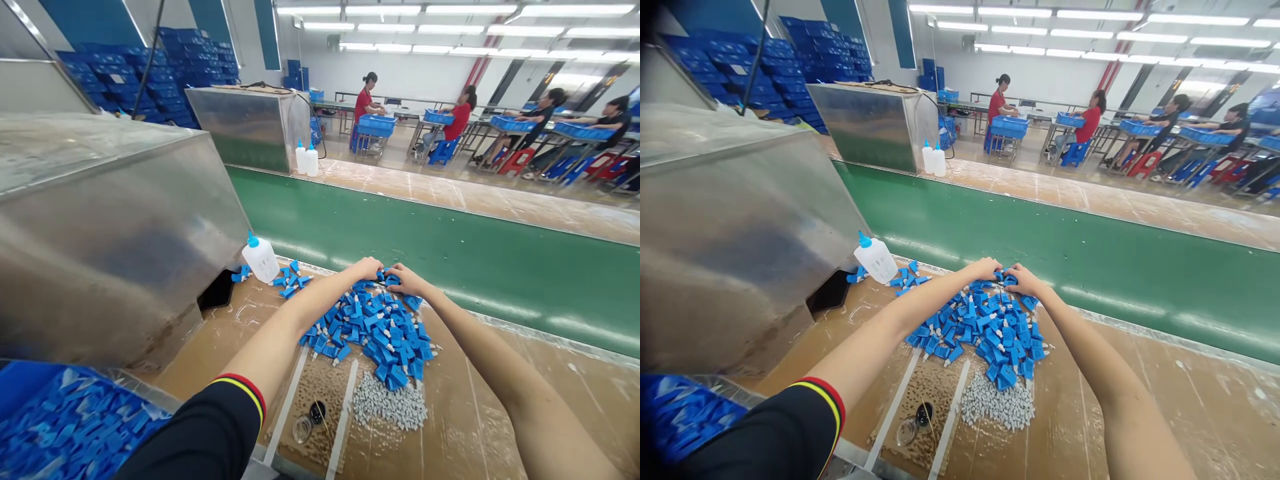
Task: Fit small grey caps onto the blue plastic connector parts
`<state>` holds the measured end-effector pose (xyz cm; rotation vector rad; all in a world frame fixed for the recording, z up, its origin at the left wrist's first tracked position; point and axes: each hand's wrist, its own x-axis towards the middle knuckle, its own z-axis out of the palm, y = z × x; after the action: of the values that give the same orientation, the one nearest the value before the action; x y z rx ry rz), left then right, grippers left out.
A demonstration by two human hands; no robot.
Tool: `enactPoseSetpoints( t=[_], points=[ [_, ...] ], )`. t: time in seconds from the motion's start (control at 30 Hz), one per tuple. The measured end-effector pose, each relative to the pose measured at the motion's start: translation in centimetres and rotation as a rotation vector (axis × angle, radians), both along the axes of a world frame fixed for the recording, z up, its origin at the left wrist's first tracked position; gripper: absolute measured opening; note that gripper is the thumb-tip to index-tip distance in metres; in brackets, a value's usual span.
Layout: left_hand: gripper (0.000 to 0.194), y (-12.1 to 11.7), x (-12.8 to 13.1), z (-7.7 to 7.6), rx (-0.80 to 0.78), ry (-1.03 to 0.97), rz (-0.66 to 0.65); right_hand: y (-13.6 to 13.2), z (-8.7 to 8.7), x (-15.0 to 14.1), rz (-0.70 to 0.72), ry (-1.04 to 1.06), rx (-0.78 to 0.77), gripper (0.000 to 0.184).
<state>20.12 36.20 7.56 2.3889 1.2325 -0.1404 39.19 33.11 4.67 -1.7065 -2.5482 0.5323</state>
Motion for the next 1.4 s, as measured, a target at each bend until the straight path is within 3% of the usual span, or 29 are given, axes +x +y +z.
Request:
enactPoseSetpoints(
  t=[0.13,0.33,0.4,0.53,0.7,0.83,0.97,1.1,1.23,1.33,1.4],
  points=[
    [0.028,-0.9,-1.6,2.2,-0.059,-0.039,-0.040,-1.0,-0.3,0.9,-0.123,0.014,0.049,0.037],
    [0.037,-2.3,-6.7,6.8,-0.441,0.007,-0.260,-2.0,-0.6,1.4,-0.350,0.083,0.124,0.033],
    [0.041,-2.2,-7.1,7.5,-0.473,0.008,-0.268,-2.2,-0.5,1.4,-0.423,0.120,0.153,0.034],
    [0.035,-2.0,-4.3,6.6,-0.174,0.017,-0.161,-2.7,0.1,1.9,-0.575,0.209,0.218,0.034],
    [0.047,-3.8,3.6,3.3,-0.053,0.009,-0.228,-5.3,1.5,4.3,-0.711,0.347,0.308,0.035],
    [0.068,-6.1,9.4,1.6,-0.028,0.056,-0.271,-10.4,2.5,6.6,-0.780,0.455,0.356,0.042],
    [0.060,-7.9,12.5,1.0,0.048,0.086,-0.292,-16.8,2.9,7.7,-0.833,0.555,0.377,0.055],
    [0.036,-9.1,12.6,1.0,0.109,0.028,-0.395,-22.4,3.2,7.6,-0.845,0.650,0.399,0.057],
    [0.030,-9.3,10.9,2.4,0.158,-0.069,-0.438,-26.0,3.5,6.5,-0.837,0.720,0.362,0.053],
    [0.030,-8.7,7.7,4.0,0.163,-0.128,-0.421,-26.6,3.7,4.8,-0.748,0.705,0.345,0.049],
    [0.029,-8.1,4.1,4.9,0.137,-0.148,-0.404,-26.0,3.7,3.0,-0.645,0.677,0.354,0.045]
  ],
)
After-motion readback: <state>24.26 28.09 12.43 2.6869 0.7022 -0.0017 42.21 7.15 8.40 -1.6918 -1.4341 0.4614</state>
